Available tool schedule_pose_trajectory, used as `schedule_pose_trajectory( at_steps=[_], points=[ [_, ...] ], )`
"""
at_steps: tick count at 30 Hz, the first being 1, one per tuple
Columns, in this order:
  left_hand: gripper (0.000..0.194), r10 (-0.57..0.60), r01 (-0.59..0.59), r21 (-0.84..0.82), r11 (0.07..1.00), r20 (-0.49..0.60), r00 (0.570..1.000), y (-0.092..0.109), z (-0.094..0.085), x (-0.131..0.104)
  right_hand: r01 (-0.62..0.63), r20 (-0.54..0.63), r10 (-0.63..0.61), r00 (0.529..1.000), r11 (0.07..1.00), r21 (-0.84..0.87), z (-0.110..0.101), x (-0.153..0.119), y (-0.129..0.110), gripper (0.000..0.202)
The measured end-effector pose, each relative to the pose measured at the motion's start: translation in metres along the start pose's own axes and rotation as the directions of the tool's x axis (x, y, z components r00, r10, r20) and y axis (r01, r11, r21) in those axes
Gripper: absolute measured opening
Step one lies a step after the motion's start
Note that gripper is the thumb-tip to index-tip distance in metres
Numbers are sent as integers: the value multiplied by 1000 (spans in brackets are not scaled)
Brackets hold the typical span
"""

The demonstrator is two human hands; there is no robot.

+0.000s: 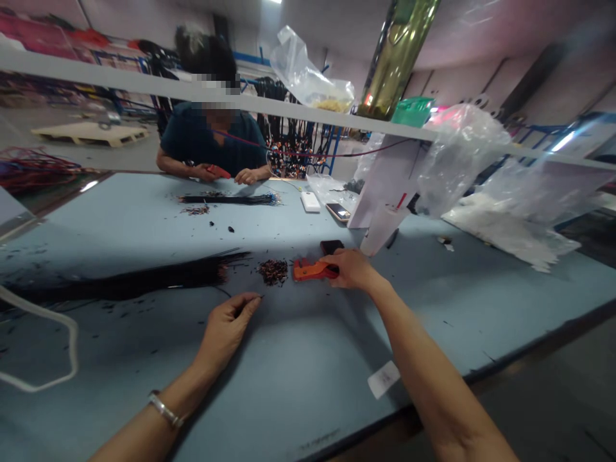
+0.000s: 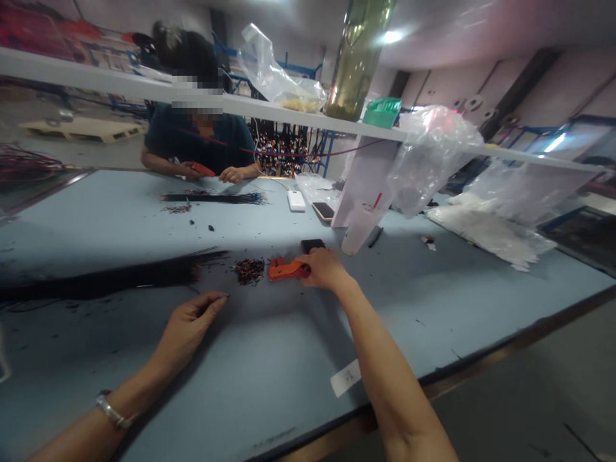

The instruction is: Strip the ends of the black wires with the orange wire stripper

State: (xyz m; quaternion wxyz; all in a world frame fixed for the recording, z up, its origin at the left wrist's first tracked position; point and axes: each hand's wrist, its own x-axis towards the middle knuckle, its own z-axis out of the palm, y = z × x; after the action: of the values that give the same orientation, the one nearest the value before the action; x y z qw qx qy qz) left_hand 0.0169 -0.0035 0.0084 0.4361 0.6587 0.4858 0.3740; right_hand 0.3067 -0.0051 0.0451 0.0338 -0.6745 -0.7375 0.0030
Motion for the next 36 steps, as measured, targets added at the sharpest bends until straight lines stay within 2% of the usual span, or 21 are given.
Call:
schedule_pose_trajectory(
  at_steps=[3,5,7,11,13,16,18,19,20,21,23,24,25,26,28,31,33,36],
  points=[
    [34,-4,4,9,1000,5,1000,0,-1,-1,105,9,-106,994,993,52,-1,-3,-5,59],
    [34,0,-1,18,1000,19,1000,-1,-1,-1,129,-16,-128,992,984,121,-2,-14,-9,60],
    [34,15,-16,40,999,30,999,-3,-1,-1,98,-39,-93,995,980,172,-3,-28,-14,59],
    [34,30,-31,81,996,6,1000,-5,0,0,104,33,-110,993,982,158,-6,-51,-30,57],
    [34,33,-33,83,996,-1,999,-5,0,0,87,48,-96,994,982,167,-5,-54,-40,56],
    [31,43,-43,70,997,-3,999,-4,0,0,19,11,-22,1000,980,196,0,-51,-51,55],
    [28,44,-44,42,998,1,999,-5,0,-1,-32,2,34,999,934,357,2,-50,-53,54],
    [27,41,-41,27,999,4,999,-5,0,-1,-52,17,50,999,868,493,3,-50,-54,53],
    [26,35,-35,13,999,5,999,-6,0,-1,-67,46,49,998,759,648,4,-51,-55,51],
    [25,29,-29,3,1000,0,1000,-7,0,-1,-83,80,31,996,600,796,5,-53,-56,50],
    [25,22,-22,-8,1000,-11,1000,-8,1,-2,-112,125,-61,990,180,977,10,-57,-65,47],
    [26,24,-24,-11,1000,-18,1000,-9,2,-2,-134,128,-117,985,-47,990,14,-58,-72,47],
    [26,27,-27,-15,1000,-15,1000,-10,2,-2,-166,130,-171,977,-215,962,18,-59,-79,48],
    [27,30,-30,-18,999,-6,1000,-11,2,-3,-187,125,-213,969,-304,934,24,-60,-87,47],
    [27,39,-38,-27,999,28,999,-11,2,-5,-179,88,-243,966,-381,907,35,-59,-100,49],
    [29,20,-18,-29,999,66,998,-9,2,-7,-63,15,-137,990,-351,934,48,-57,-104,52],
    [28,24,-23,-19,1000,57,998,-7,2,-7,27,-45,-73,996,-234,972,51,-57,-99,51],
    [25,56,-57,24,998,40,998,-5,1,-5,113,-114,-100,988,-20,993,49,-60,-90,50]
  ],
)
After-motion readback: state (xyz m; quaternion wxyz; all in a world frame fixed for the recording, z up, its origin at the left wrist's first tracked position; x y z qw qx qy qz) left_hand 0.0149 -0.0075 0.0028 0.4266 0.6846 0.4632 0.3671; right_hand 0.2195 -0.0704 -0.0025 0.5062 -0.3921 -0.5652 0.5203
